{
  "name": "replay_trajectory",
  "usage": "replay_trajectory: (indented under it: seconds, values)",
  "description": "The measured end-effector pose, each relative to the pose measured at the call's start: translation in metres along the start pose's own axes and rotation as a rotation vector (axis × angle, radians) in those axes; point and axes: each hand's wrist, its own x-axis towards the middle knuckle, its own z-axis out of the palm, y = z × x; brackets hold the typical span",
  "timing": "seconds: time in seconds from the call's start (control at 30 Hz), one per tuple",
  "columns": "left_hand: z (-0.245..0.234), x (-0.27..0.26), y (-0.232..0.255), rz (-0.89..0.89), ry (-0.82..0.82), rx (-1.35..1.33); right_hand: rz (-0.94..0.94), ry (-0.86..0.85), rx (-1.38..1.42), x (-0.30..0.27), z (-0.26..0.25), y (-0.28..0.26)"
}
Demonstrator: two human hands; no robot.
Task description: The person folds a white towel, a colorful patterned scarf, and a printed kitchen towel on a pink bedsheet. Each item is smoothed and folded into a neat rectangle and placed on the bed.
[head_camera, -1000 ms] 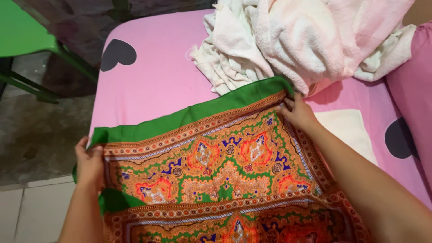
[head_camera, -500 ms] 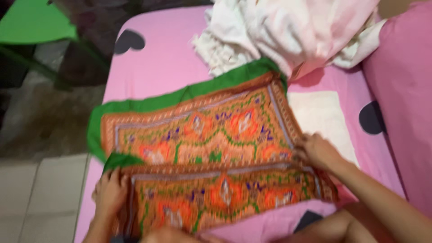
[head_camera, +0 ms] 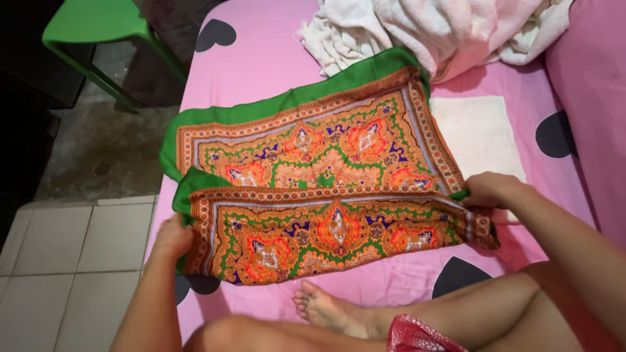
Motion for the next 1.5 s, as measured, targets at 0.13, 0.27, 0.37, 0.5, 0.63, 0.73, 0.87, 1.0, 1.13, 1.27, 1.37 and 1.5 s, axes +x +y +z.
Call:
replay_trajectory:
  seconds: [0.13,0.27,0.37,0.5,0.63,0.73,0.87,1.0,1.13,1.27,1.37,1.5]
  values:
    - [-0.024,-0.045,0.012,-0.434,-0.106,-0.004,-0.052,0.184,0.293,0.015,-0.008,0.017]
    - [-0.037,-0.091,-0.004,-0.483,-0.243,-0.054,-0.117,0.306,0.487,0.024,-0.009,0.023]
    - [-0.035,-0.101,-0.024,-0.250,-0.112,-0.515,-0.159,0.325,0.475,0.034,-0.007,0.025]
    - [-0.024,-0.104,-0.055,-0.102,0.065,-1.217,-0.223,0.269,0.478,0.054,-0.003,0.026]
    - [-0.017,-0.097,-0.081,-0.137,-0.218,-0.819,-0.287,0.323,0.399,0.065,0.003,0.024]
    - [-0.022,-0.089,-0.097,-0.259,-0.497,-0.167,-0.278,0.336,0.265,0.061,-0.005,0.014]
    - [-0.031,-0.067,-0.092,-0.313,-0.587,0.033,-0.139,0.226,0.169,0.044,-0.017,-0.001]
    - [-0.044,-0.030,-0.050,-0.229,-0.229,0.145,-0.273,0.182,0.180,0.030,-0.030,-0.010]
    - [-0.037,0.008,0.011,0.105,0.218,-0.121,-0.434,0.081,0.366,0.020,-0.036,-0.014]
    - [-0.026,0.039,0.053,0.337,0.371,-0.193,-0.614,0.056,0.415,0.001,-0.032,-0.012]
    - [-0.025,0.044,0.063,-0.004,0.022,-0.058,-0.518,0.012,0.362,-0.015,-0.038,-0.004]
    - [-0.030,0.034,0.058,-0.075,0.016,-0.076,-0.249,0.067,0.122,-0.022,-0.044,0.002]
